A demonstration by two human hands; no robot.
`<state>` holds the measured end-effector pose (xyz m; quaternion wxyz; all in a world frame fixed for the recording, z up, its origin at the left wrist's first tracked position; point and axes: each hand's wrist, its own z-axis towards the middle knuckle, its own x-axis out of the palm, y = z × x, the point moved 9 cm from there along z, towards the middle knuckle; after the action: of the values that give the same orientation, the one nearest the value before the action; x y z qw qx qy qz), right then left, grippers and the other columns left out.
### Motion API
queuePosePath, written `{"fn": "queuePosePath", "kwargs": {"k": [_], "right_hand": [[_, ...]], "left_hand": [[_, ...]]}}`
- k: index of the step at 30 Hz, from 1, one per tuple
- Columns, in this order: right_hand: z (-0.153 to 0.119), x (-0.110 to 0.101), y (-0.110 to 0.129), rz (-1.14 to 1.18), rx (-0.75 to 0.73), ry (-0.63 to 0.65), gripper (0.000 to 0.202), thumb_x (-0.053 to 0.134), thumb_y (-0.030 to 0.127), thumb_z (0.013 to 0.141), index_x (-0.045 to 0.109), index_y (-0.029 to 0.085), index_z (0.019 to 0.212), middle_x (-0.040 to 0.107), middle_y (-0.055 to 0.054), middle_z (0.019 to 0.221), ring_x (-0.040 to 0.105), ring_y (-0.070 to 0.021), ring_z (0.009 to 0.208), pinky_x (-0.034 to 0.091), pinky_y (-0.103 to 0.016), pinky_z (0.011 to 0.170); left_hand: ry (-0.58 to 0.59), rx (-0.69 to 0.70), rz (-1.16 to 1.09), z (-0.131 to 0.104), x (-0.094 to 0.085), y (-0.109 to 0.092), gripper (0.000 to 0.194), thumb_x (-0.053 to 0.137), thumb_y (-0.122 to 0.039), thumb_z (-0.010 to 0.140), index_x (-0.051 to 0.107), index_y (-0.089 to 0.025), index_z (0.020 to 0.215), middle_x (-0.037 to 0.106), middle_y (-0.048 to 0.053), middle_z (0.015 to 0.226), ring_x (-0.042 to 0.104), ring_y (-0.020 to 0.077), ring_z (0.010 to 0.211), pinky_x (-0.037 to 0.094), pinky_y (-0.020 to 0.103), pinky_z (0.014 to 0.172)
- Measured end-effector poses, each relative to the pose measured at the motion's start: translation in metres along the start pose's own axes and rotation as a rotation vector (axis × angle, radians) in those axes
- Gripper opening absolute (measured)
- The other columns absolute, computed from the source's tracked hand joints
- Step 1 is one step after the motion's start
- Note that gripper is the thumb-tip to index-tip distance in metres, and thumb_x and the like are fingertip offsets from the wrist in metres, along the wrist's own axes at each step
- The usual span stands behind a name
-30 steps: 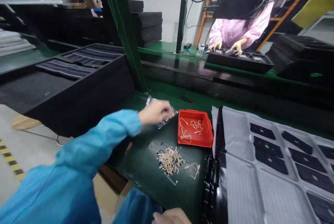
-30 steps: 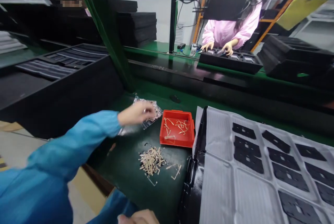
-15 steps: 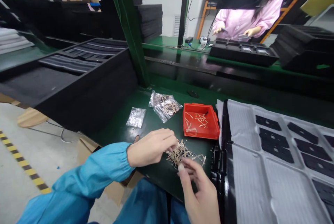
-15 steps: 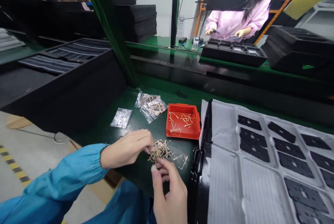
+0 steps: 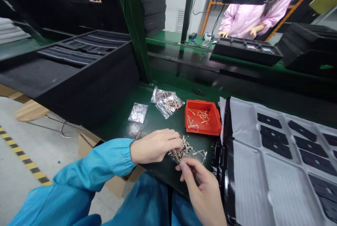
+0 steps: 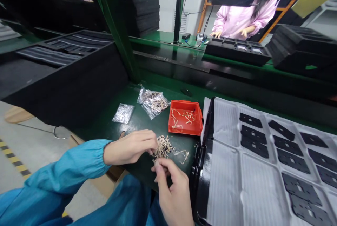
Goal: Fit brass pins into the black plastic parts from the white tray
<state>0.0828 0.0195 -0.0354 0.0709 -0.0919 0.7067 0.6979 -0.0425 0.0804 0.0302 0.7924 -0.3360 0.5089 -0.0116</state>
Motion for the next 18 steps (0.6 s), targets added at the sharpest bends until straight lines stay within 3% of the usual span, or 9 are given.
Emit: {"fn": "queuePosePath", "kwargs": {"k": [4,8,11,13,16,18], "right_hand": [[0.0,-0.003,0.005,0.009,-0.044,-0.039,0.023,0.063,0.038,0.102,0.076,0.021,0.096,0.078,-0.004,0.08,0.072,-0.0125,0.063,0.06,-0.018,0.065],[0.002,0.0,0.021,0.008,-0.175,-0.09,0.016,0.064,0.03,0.1,0.075,0.021,0.093,0.077,-0.002,0.078,0.074,-0.0138,0.066,0.061,-0.021,0.066],[-0.005,0.007,0.035,-0.022,-0.239,-0.112,0.013,0.065,0.025,0.098,0.076,0.023,0.091,0.077,-0.002,0.079,0.074,-0.0142,0.068,0.061,-0.021,0.065],[-0.016,-0.001,0.046,-0.074,-0.302,-0.248,0.014,0.065,0.017,0.096,0.076,0.025,0.095,0.078,-0.002,0.082,0.074,-0.0145,0.071,0.06,-0.022,0.068],[-0.03,-0.022,0.057,-0.125,-0.403,-0.534,0.017,0.064,0.015,0.096,0.076,0.028,0.096,0.077,-0.003,0.081,0.072,-0.0162,0.069,0.06,-0.027,0.069],[-0.021,-0.032,0.043,-0.073,-0.297,-0.615,0.011,0.07,0.028,0.096,0.077,0.026,0.104,0.078,-0.008,0.091,0.073,-0.0189,0.075,0.062,-0.03,0.069]], "left_hand": [[-0.091,-0.045,-0.151,-0.005,-0.006,-0.01,0.026,0.049,-0.003,0.103,0.07,-0.018,0.099,0.075,0.008,0.1,0.067,0.0209,0.094,0.054,0.033,0.089],[-0.31,-0.177,-0.348,-0.016,-0.004,-0.019,0.01,0.068,-0.019,0.102,0.076,-0.018,0.107,0.079,0.009,0.106,0.075,0.0212,0.098,0.061,0.032,0.09],[-0.602,-0.338,-0.416,-0.034,-0.006,-0.005,0.011,0.07,-0.02,0.101,0.078,-0.019,0.094,0.079,0.006,0.094,0.076,0.0195,0.086,0.063,0.029,0.079],[-0.869,-0.418,-0.425,-0.055,-0.018,0.012,0.021,0.063,-0.019,0.105,0.076,-0.02,0.089,0.077,0.005,0.092,0.075,0.0185,0.086,0.062,0.028,0.079],[-1.283,-0.395,-0.422,-0.086,-0.045,0.032,0.025,0.054,-0.029,0.111,0.075,-0.024,0.097,0.076,0.003,0.1,0.073,0.0172,0.097,0.061,0.028,0.086],[-1.437,-0.32,-0.427,-0.094,-0.058,0.036,0.027,0.056,-0.046,0.11,0.076,-0.027,0.108,0.076,0.003,0.11,0.073,0.0191,0.107,0.062,0.031,0.093]]}}
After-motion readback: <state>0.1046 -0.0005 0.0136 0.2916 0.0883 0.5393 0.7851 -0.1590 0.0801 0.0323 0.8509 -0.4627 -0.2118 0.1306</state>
